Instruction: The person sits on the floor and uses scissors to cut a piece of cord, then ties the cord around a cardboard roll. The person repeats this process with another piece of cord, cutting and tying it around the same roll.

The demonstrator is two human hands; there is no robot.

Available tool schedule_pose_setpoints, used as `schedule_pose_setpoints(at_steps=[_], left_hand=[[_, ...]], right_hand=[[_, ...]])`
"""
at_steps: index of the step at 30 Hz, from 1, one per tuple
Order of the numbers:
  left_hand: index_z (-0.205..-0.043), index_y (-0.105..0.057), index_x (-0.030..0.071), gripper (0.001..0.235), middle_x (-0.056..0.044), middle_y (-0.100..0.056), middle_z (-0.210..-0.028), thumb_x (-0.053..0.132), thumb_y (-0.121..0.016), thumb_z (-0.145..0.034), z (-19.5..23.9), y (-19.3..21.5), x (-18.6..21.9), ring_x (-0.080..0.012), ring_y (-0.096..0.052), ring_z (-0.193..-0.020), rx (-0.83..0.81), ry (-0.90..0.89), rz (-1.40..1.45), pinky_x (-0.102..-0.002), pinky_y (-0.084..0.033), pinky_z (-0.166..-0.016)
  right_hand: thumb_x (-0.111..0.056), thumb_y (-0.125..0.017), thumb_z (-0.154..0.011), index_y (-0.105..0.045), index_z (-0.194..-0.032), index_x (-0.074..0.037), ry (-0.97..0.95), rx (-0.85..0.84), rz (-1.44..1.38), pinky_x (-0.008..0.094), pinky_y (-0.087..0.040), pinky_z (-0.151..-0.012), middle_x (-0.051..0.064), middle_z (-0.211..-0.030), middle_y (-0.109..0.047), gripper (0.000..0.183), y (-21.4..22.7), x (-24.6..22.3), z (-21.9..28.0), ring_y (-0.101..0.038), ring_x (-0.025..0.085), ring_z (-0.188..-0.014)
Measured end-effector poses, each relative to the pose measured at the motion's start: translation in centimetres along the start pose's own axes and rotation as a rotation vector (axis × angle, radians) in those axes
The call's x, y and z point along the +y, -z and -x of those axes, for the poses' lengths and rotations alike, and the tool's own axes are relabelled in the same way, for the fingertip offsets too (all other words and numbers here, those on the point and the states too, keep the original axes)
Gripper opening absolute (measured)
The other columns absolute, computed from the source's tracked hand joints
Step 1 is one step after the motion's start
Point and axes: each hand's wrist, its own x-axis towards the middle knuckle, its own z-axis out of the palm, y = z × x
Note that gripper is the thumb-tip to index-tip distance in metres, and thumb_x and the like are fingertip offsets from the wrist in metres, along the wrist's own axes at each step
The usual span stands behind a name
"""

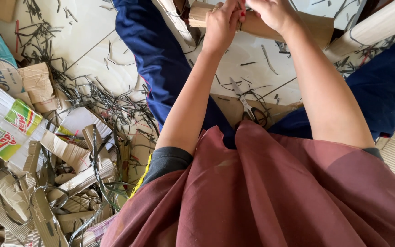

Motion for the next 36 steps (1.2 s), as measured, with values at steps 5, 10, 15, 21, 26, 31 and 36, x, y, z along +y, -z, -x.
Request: schedule_pose_setpoints(at_steps=[5, 10, 15, 21, 26, 31, 36], left_hand=[[-0.097, -0.054, 0.023, 0.019, 0.015, -0.066, -0.071, 0.006, -0.045, -0.094, 0.3, 0.6, 0.8, -0.0172, -0.057, -0.072, -0.023, 0.028, 0.030, -0.035, -0.036, -0.072], [-0.098, -0.051, 0.021, 0.016, 0.007, -0.063, -0.076, 0.007, -0.044, -0.097, 0.7, 0.3, 0.3, -0.0227, -0.053, -0.078, -0.018, -0.002, 0.008, -0.037, -0.035, -0.076], [-0.101, -0.052, 0.022, 0.013, 0.009, -0.063, -0.078, 0.011, -0.045, -0.100, 0.7, 0.9, 0.6, -0.0200, -0.054, -0.084, -0.037, 0.014, 0.066, -0.036, -0.035, -0.080], [-0.101, -0.054, 0.024, 0.016, 0.010, -0.061, -0.081, 0.010, -0.046, -0.100, 0.5, 2.0, 2.2, -0.0164, -0.056, -0.078, -0.023, 0.056, 0.155, -0.035, -0.036, -0.081], [-0.107, -0.052, 0.017, 0.006, 0.010, -0.070, -0.078, 0.017, -0.050, -0.102, 0.7, -0.4, -0.4, -0.0205, -0.065, -0.065, 0.052, 0.035, 0.034, -0.039, -0.046, -0.078], [-0.077, -0.044, 0.014, 0.022, 0.004, -0.038, -0.053, 0.015, -0.052, -0.097, 0.0, -1.1, -1.6, -0.0159, -0.028, -0.040, 0.103, -0.012, -0.079, -0.031, -0.029, -0.042], [-0.080, -0.041, 0.008, 0.024, 0.002, -0.044, -0.051, 0.013, -0.060, -0.094, -0.1, 1.8, 0.7, -0.0126, -0.033, -0.043, 0.046, 0.032, 0.142, -0.033, -0.028, -0.042]], right_hand=[[-0.004, -0.058, -0.103, -0.046, -0.079, -0.012, -0.326, 0.052, 0.193, 0.031, -0.028, -0.063, -0.003, -0.072, -0.042, 0.028, 0.4, -0.4, -1.6, -0.037, 0.012, -0.066], [-0.007, -0.072, -0.110, -0.050, -0.085, -0.009, -0.199, 0.036, 0.295, 0.037, -0.035, -0.068, 0.002, -0.078, -0.049, 0.034, 0.3, 1.9, -1.8, -0.044, 0.017, -0.071], [0.002, -0.079, -0.109, -0.051, -0.092, -0.007, -0.057, 0.125, 0.306, 0.037, -0.037, -0.069, 0.004, -0.082, -0.047, 0.034, 0.0, 2.6, -1.6, -0.044, 0.019, -0.074], [0.009, -0.072, -0.109, -0.055, -0.102, -0.005, -0.034, 0.168, 0.211, 0.035, -0.038, -0.069, 0.006, -0.087, -0.046, 0.022, -0.6, 1.3, -1.4, -0.040, 0.018, -0.077], [0.008, -0.072, -0.113, -0.057, -0.105, -0.007, -0.038, 0.176, 0.206, 0.033, -0.028, -0.063, 0.002, -0.077, -0.034, 0.023, -0.9, 1.3, -1.4, -0.030, 0.016, -0.068], [0.016, -0.063, -0.105, -0.073, -0.103, 0.007, 0.311, 0.262, 0.364, 0.041, -0.055, -0.085, 0.015, -0.101, -0.074, 0.014, -1.3, 1.7, -1.0, -0.069, 0.031, -0.092], [0.021, -0.062, -0.099, -0.079, -0.102, 0.009, 0.440, 0.264, 0.464, 0.039, -0.055, -0.079, 0.017, -0.099, -0.077, 0.022, -1.3, 1.4, -1.4, -0.070, 0.031, -0.087]])
